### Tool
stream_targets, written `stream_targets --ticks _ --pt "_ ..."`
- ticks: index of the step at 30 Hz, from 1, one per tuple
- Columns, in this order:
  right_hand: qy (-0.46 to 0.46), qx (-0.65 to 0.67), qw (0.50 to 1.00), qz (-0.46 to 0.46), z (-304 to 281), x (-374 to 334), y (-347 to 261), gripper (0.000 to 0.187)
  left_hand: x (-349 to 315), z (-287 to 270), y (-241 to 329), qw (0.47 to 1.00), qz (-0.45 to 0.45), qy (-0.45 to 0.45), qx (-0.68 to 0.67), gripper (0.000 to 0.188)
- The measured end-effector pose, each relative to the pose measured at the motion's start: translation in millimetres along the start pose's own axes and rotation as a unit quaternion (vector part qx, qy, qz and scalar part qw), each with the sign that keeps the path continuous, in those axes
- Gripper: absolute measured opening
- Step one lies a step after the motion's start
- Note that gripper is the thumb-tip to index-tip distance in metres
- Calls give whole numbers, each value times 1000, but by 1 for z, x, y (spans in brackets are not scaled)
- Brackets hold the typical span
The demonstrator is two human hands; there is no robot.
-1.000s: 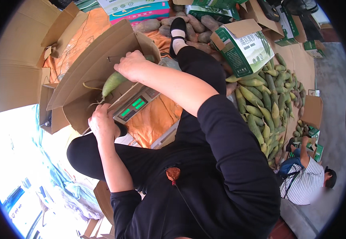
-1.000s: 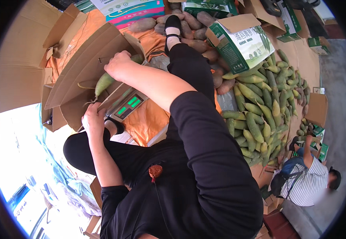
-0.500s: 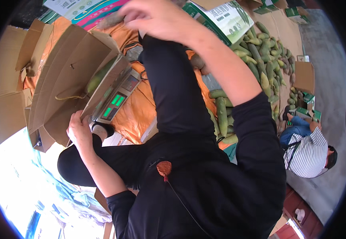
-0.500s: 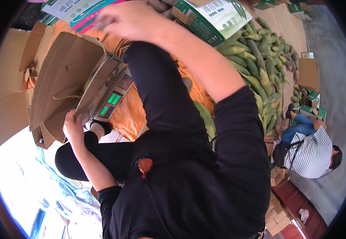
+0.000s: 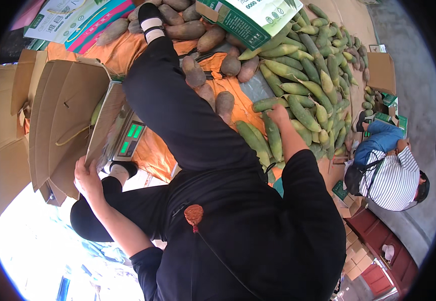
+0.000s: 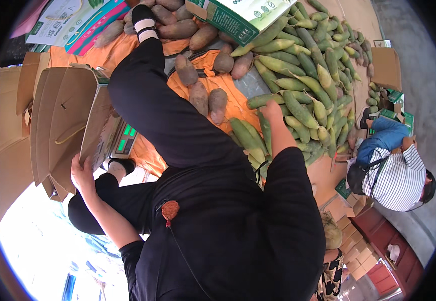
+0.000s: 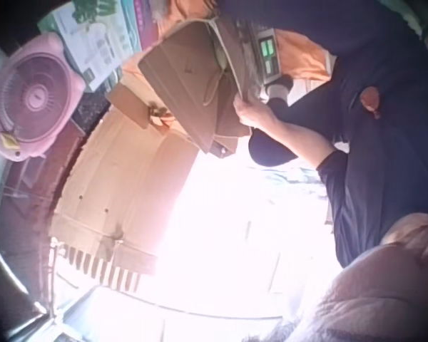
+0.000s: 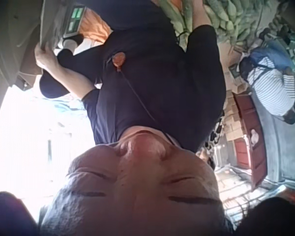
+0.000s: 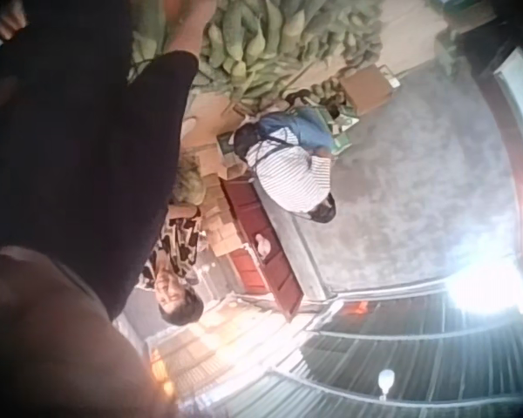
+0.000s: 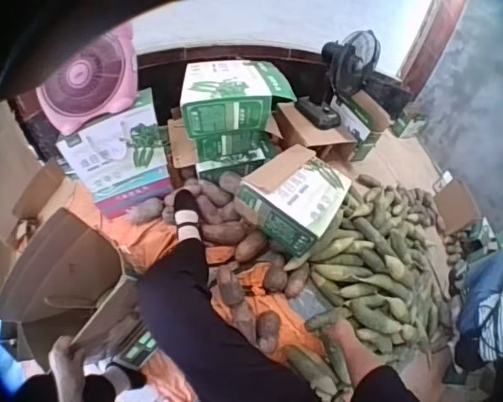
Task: Sort and weigh produce into cardboard boxes in a packing facility.
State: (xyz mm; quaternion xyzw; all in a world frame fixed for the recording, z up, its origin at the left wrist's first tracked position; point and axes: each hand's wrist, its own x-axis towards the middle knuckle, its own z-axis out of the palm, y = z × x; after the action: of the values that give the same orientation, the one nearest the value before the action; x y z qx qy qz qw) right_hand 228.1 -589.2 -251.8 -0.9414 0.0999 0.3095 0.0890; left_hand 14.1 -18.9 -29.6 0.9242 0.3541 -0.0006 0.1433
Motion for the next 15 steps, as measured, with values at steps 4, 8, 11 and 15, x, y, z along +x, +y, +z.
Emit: stream_targets --ticks 4,8,11,15 --pt "-37 31 993 109 28 -32 49 70 1 3 -3 1000 -22 3 -18 22" --pt "-87 -15 981 175 46 -57 80 85 5 6 2 999 -22 5 -38 21" --pt "-97 -44 970 220 46 -71 48 84 -2 -2 0 1000 -3 24 13 20" --pt "-110 -106 960 234 29 -82 17 80 -1 -3 9 999 12 43 24 19"
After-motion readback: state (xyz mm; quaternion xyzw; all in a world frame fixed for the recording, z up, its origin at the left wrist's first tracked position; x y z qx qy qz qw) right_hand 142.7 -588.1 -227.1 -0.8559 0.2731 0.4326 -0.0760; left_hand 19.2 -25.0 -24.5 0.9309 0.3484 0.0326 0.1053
